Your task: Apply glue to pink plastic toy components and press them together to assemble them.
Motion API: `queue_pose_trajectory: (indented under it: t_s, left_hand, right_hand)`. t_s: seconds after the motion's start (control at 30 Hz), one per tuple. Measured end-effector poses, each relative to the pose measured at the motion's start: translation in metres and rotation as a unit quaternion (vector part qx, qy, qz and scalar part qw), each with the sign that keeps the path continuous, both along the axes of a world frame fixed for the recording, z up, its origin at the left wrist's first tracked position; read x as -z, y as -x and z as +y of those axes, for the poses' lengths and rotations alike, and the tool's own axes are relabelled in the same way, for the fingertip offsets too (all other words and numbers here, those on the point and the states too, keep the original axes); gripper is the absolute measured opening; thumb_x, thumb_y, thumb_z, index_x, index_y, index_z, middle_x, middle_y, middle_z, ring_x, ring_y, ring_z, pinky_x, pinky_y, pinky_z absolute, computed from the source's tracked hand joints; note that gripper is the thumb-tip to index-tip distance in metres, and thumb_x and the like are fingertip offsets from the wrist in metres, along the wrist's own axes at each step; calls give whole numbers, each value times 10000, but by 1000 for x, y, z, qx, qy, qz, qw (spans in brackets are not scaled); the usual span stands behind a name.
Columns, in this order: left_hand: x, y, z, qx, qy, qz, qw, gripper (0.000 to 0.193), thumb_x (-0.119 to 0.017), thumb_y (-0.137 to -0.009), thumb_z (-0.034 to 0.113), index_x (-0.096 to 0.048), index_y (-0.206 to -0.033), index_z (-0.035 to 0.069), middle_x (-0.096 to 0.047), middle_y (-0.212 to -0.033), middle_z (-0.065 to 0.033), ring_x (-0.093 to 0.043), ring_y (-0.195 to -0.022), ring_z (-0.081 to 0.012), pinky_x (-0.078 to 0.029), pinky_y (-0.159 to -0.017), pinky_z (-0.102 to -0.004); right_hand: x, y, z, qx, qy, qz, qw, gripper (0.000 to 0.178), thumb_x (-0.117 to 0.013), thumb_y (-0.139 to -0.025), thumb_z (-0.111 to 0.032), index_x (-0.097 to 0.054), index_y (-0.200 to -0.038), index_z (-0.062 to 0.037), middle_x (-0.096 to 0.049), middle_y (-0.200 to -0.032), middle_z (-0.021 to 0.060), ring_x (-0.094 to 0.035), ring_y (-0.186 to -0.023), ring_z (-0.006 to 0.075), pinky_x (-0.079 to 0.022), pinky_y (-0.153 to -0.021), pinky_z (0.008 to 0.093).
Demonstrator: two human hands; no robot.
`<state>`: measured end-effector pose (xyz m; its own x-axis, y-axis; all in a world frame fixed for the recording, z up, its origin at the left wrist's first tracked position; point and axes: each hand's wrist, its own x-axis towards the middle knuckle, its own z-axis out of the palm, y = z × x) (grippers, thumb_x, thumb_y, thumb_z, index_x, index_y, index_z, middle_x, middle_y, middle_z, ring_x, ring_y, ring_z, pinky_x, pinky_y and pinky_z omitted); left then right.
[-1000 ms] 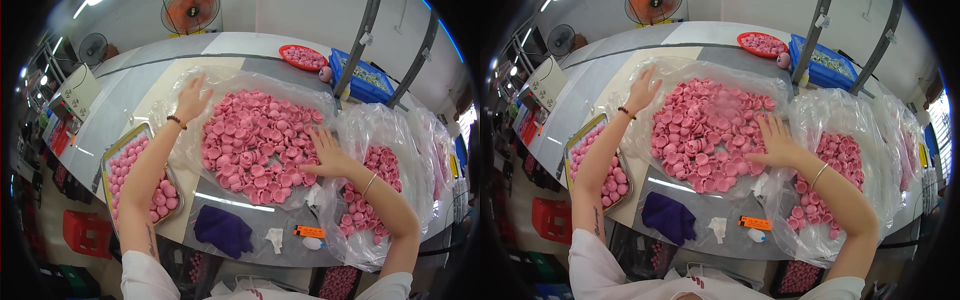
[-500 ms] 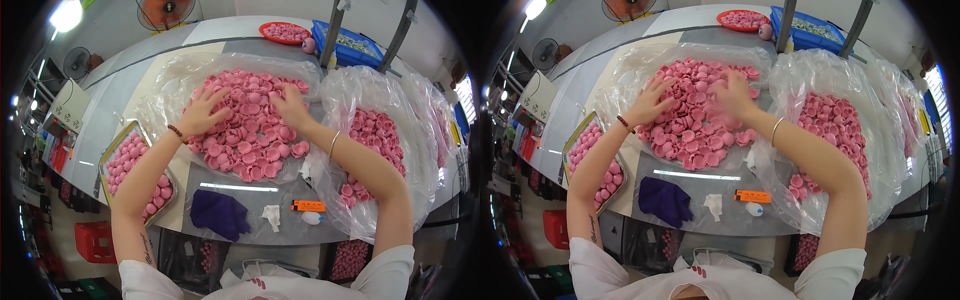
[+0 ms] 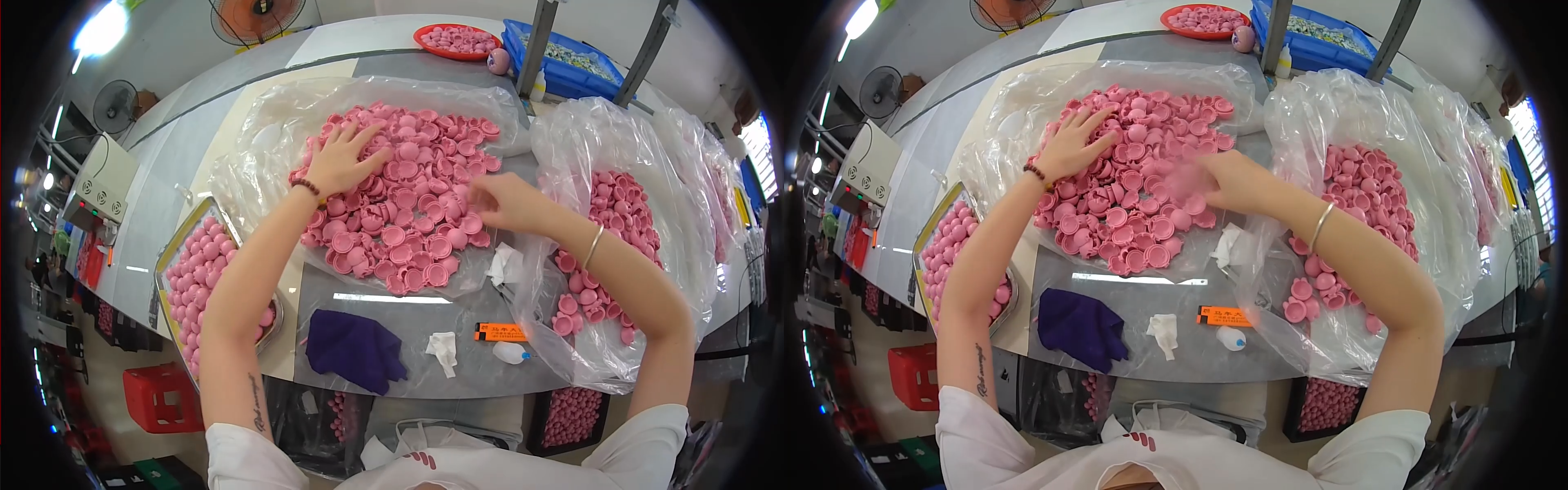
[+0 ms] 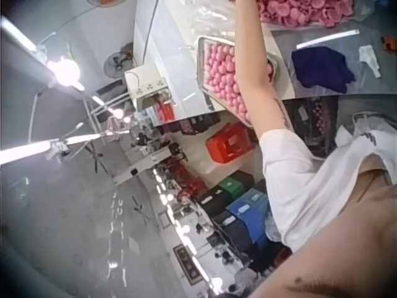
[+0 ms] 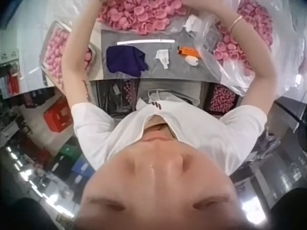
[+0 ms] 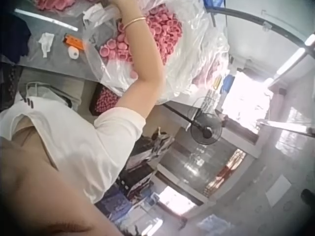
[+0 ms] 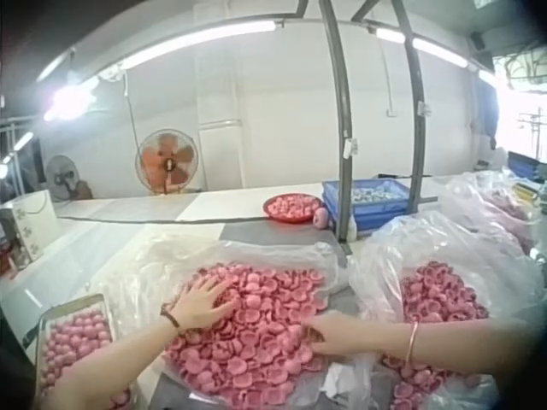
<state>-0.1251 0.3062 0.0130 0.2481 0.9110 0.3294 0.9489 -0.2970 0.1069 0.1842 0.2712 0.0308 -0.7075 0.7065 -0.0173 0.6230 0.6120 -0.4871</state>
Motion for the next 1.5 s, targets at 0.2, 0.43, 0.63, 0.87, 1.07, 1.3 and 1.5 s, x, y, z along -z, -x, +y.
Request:
queue_pose_trajectory:
  t_s: [0.2,0.43,0.63,0.87,1.07,1.3,1.5]
  left_hand:
    - [-17,-9,-14,116,125,-39,985,557,-419,-827,533,-367,-1308,257,-311,-1383,-103,-237,-1296,-319,-193,-967,-624]
    - [-47,24,-75,-133,48,-5,990,569,-409,-859,479,-294,-1347,211,-271,-1392,-165,-206,-1304,-345,-171,-998,-578]
    - [2,130,-77,-201,165,-47,964,582,-420,-867,440,-268,-1355,162,-296,-1358,-222,-194,-1293,-392,-171,-1047,-465]
    - [19,133,-39,-29,155,-109,981,533,-475,-837,325,-315,-1328,191,-366,-1304,-223,-306,-1228,-385,-247,-1018,-437]
    - [-11,83,-45,-182,61,67,979,517,-466,-843,358,-331,-1322,216,-288,-1361,-223,-248,-1286,-339,-187,-979,-615]
    - [2,3,-50,111,58,-75,989,464,-405,-880,411,-388,-1304,224,-307,-1378,-125,-232,-1297,-310,-116,-1006,-608]
    - [6,-3,-65,140,83,-21,986,530,-399,-866,485,-346,-1334,243,-271,-1408,-90,-205,-1311,-318,-96,-1033,-567]
  right_hand:
    - [-15,20,68,48,-189,126,973,254,-579,-736,-193,-558,-942,-46,-609,-889,117,-582,-826,235,-463,-757,339]
    - [39,-10,137,195,-197,-1,961,363,-539,-796,-331,-569,-1063,-85,-576,-1024,183,-540,-949,331,-423,-834,394]
    - [9,-3,85,145,-89,-21,985,325,-527,-788,-287,-555,-1027,-68,-602,-964,189,-559,-915,352,-443,-779,406]
    - [-6,-18,2,141,-64,-66,986,308,-536,-765,-292,-549,-933,-35,-611,-898,189,-573,-858,357,-448,-742,420]
    - [-17,-20,-17,132,-206,-75,967,358,-531,-802,-340,-527,-1034,-68,-542,-977,176,-539,-847,343,-435,-760,404]
    - [0,37,4,20,-276,71,958,372,-470,-862,-305,-476,-1218,-195,-489,-1054,132,-490,-949,326,-415,-831,391]
    - [15,55,-13,47,-300,-11,953,353,-448,-869,-323,-484,-1212,-246,-462,-1184,117,-461,-1028,324,-390,-890,424]
